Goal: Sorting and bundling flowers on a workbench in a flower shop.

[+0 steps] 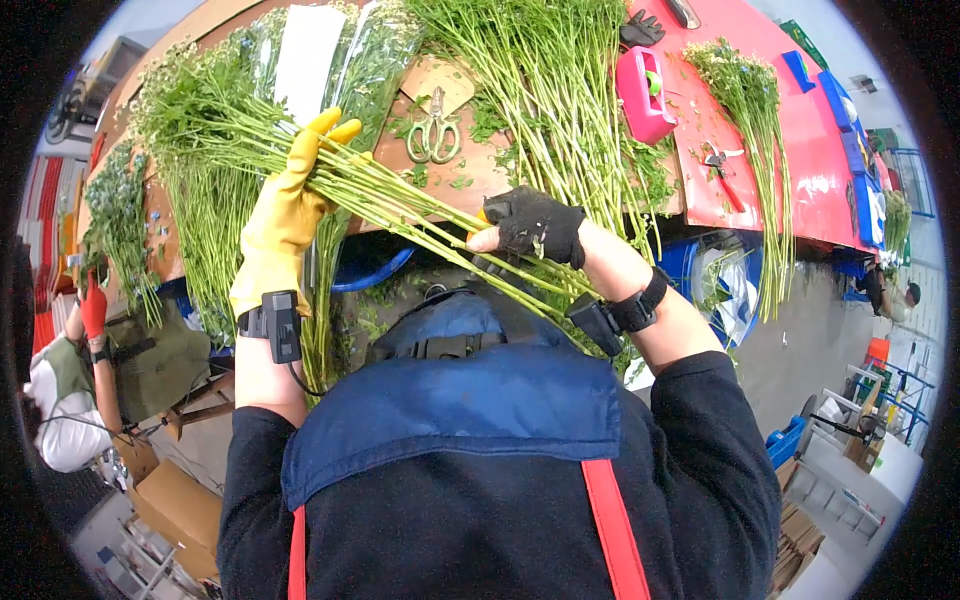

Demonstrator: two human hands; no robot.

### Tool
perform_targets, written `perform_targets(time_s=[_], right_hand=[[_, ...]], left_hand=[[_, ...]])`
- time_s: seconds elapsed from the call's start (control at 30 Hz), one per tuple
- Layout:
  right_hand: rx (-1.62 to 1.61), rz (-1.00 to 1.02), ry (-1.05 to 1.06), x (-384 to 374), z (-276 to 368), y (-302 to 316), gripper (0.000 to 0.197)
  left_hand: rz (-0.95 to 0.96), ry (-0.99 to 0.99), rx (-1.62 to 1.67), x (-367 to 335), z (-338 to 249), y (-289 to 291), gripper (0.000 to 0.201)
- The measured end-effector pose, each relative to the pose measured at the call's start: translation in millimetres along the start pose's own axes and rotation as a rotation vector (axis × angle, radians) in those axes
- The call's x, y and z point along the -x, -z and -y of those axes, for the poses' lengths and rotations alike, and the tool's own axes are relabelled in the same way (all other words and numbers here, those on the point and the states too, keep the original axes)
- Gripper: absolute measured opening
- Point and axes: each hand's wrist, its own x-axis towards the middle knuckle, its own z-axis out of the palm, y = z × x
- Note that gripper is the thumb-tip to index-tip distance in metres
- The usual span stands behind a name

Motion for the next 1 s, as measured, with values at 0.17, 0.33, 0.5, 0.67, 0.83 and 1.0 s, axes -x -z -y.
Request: perform_targets(time_s=[0.17,0.33,0.5,0.67,0.83,1.0], right_hand=[[0.135,0.069,0.039,-5.4,-12.0,11.8,0.051],[0.14,-0.221,0.19,-47.3,-47.4,69.1,0.046],[0.734,-0.774,0.124,-101.8,-63.7,139.2,0.028],[1.172,-0.863,-0.053,-129.4,-72.8,149.4,0.028],[0.574,-0.976,0.289,-116.8,-73.1,158.2,0.02],[0.406,-1.029,0.39,-51.0,-41.2,137.6,0.02]], left_hand=[[-0.006,-0.063,0.088,-3.1,11.2,-15.8,0.06],[-0.195,-0.049,0.127,1.6,16.3,-34.8,0.059],[-0.228,-0.037,0.206,6.8,25.8,-38.1,0.047],[-0.268,-0.033,0.251,3.7,33.6,-45.5,0.045],[-0.283,-0.02,0.18,8.2,33.2,-41.2,0.052],[-0.272,-0.014,0.185,15.1,33.7,-35.7,0.052]])
